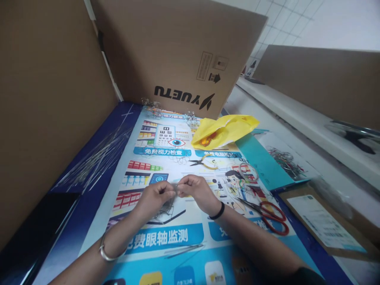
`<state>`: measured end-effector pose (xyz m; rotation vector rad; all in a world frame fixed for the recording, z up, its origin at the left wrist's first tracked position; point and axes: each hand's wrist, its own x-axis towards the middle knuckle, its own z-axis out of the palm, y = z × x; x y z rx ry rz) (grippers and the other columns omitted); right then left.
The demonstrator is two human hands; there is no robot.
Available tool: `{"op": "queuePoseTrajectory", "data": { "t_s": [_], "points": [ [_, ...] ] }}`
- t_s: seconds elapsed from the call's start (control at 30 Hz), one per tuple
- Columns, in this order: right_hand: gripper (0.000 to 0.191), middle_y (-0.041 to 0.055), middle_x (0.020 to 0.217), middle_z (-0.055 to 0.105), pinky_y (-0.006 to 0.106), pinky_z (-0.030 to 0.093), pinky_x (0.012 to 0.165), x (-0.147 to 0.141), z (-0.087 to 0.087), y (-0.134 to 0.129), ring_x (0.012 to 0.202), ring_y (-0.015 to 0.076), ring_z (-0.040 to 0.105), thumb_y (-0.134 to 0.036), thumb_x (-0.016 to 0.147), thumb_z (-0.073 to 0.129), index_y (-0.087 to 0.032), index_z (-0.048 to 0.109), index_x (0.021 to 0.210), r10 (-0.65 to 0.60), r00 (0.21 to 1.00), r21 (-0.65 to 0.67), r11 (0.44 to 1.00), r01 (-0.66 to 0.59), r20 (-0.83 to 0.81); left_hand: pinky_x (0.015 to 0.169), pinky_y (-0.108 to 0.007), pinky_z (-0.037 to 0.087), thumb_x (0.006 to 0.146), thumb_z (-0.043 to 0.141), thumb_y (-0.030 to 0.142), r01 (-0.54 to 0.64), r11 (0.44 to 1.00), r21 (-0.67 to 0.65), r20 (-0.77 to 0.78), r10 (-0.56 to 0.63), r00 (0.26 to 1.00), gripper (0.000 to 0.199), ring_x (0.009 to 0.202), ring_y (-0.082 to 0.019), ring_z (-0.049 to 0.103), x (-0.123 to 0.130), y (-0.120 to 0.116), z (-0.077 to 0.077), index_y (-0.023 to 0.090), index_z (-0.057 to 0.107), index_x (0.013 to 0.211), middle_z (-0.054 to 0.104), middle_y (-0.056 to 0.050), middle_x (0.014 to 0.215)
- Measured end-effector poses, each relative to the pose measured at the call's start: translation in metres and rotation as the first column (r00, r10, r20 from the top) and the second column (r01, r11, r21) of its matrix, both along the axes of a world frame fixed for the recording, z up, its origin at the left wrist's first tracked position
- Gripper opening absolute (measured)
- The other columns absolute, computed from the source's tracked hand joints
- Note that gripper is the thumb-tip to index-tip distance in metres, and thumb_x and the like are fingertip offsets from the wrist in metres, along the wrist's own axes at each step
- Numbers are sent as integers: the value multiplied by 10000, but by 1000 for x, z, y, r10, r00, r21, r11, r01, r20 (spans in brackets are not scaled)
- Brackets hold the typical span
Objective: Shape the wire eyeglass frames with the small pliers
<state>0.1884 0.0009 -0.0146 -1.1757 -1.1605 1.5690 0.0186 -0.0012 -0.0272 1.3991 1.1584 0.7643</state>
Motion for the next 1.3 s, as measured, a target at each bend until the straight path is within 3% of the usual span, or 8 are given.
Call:
{"op": "queuePoseTrajectory", "data": {
  "t_s": [0.2,0.3,0.4,0.47,0.57,0.67,1.03,1.3],
  "points": [
    [270,-21,603,597,265,489,600,-4,-7,-4,559,102,575,-388,677,681,-138,610,747,11,1000,47,999,-11,5,501,-214,309,721,574,299,-5,1000,6,-16,5,1000,181,507,-87,384,0,2,-1,174,495,615,428,58,533],
    [240,16,701,640,285,481,672,9,-6,5,663,126,590,-382,783,580,-153,642,814,7,950,272,957,-96,312,510,-215,318,704,598,314,-52,998,35,-32,54,998,177,523,-94,398,-3,4,1,176,523,624,451,54,552],
    [203,67,973,653,345,406,887,34,-5,24,952,181,551,-287,818,552,-181,653,959,-284,688,564,796,-219,668,517,-217,327,686,629,352,-139,989,59,-25,140,990,184,547,-104,419,-7,8,0,176,577,666,502,40,588],
    [302,99,1150,585,401,319,982,51,-7,39,1112,228,451,-258,807,567,-186,608,1098,-430,443,583,753,-305,787,509,-215,326,675,646,379,-196,979,50,-2,197,980,208,555,-108,429,-10,11,-2,178,598,700,525,33,610],
    [394,112,1312,457,445,289,980,69,-15,55,1228,284,314,-311,825,544,-216,536,1208,-462,153,486,808,-332,873,490,-216,321,647,671,422,-235,972,23,25,235,972,264,538,-110,425,-12,13,-2,177,609,725,529,32,602],
    [318,62,1292,467,389,296,964,80,-20,59,1208,237,320,-311,893,426,-246,518,1191,-418,23,392,830,-398,908,480,-215,320,610,697,450,-247,969,4,33,247,968,312,527,-110,416,-13,14,-1,174,613,728,531,30,598],
    [231,150,1048,542,382,335,833,145,-3,37,983,237,439,-164,890,339,-128,531,1014,-295,-264,217,932,-289,918,487,-211,323,573,713,505,-248,968,-45,42,250,967,403,530,-108,393,-15,16,-5,170,617,776,513,36,586],
    [243,210,984,576,340,372,787,161,23,56,911,231,527,-144,891,321,-35,516,987,-230,-293,191,969,-156,928,498,-213,354,540,738,497,-288,957,-35,61,290,955,421,564,-117,445,-17,17,-4,176,632,791,566,26,635]
  ]
}}
